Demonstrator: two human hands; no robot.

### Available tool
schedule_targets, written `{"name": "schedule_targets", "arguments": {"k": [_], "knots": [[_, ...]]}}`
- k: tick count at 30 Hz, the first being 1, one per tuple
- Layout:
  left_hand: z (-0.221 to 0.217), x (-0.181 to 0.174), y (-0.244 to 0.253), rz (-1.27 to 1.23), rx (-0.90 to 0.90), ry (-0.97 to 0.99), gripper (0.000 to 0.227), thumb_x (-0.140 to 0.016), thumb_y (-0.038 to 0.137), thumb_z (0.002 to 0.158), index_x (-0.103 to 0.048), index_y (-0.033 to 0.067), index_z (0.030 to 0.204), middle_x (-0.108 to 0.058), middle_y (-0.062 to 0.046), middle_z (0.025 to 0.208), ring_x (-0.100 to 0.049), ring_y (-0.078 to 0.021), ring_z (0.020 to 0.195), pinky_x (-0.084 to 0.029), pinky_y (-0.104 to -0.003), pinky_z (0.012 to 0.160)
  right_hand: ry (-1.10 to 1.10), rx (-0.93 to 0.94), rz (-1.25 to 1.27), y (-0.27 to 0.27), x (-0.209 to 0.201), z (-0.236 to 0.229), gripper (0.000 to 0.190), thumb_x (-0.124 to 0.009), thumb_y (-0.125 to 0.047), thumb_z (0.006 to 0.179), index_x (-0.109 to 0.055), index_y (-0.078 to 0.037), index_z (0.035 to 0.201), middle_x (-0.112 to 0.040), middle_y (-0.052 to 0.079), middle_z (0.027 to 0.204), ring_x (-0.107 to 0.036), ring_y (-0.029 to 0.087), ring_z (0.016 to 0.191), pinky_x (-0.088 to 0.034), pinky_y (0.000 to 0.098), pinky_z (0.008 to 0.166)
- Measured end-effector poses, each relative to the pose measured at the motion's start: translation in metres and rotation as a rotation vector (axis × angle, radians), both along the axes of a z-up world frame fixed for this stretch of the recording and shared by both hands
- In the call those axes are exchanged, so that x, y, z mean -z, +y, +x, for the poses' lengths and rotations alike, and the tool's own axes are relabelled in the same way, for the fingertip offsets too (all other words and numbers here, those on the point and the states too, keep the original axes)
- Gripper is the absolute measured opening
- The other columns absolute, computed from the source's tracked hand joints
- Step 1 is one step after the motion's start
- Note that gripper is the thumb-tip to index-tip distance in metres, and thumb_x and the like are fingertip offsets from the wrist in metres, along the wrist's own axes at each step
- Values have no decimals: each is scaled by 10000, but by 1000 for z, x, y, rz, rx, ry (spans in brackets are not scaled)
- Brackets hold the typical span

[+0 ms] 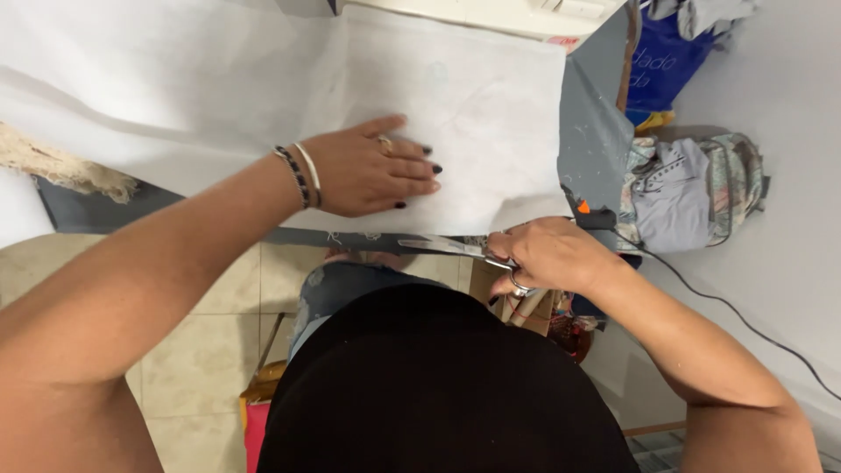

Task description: Preparing and cutting white fabric on a work table next to a sewing machine

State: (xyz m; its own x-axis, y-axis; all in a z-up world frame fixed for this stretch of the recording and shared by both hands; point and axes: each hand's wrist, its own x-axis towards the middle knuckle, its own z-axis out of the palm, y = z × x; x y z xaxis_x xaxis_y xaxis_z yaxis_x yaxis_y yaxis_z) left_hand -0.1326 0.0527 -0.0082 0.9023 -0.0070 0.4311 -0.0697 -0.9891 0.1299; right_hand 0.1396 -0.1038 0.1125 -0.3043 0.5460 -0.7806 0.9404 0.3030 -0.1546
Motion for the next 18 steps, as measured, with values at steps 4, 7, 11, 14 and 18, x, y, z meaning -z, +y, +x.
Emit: {"name": "schedule_targets", "arguments": {"k": [4, 7, 11, 14, 18], "knots": [[-12, 5, 0, -56, 11, 83, 489, -317, 426, 1094, -421, 321, 1560, -428, 88, 1623, -313, -162, 1525, -80, -494, 1260, -24, -14, -30, 5, -10, -14, 521, -697, -690, 833, -706, -184, 957, -678, 13, 633, -688, 200, 682, -571, 343, 772], [-13, 4, 1, -33, 12, 48, 485, -313, 417, 1102, -425, 312, 1561, -438, 83, 1618, -305, -162, 1535, -78, -494, 1258, -22, -39, -16, 6, 1, -16, 551, -669, -700, 841, -686, -167, 982, -674, 26, 644, -700, 219, 695, -575, 349, 740], [-12, 7, 2, -41, 28, 23, 486, -317, 418, 1109, -432, 303, 1568, -434, 78, 1621, -273, -167, 1548, -47, -497, 1265, -23, -1, -21, 8, 3, -24, 516, -658, -669, 839, -687, -165, 948, -655, 20, 628, -677, 205, 659, -556, 346, 744], [-12, 12, 1, -44, 21, 33, 488, -337, 450, 1095, -455, 311, 1548, -423, 86, 1623, -271, -170, 1546, -67, -526, 1263, -19, 42, -61, 8, 8, -25, 457, -677, -615, 855, -681, -162, 921, -629, -3, 593, -663, 184, 637, -554, 324, 736], [-12, 10, -1, -35, 10, 47, 483, -387, 436, 1083, -454, 326, 1549, -429, 86, 1620, -268, -172, 1545, -73, -545, 1263, -38, 71, -62, 11, 5, -27, 431, -651, -609, 841, -658, -179, 871, -633, -10, 588, -681, 187, 646, -554, 313, 715]]}}
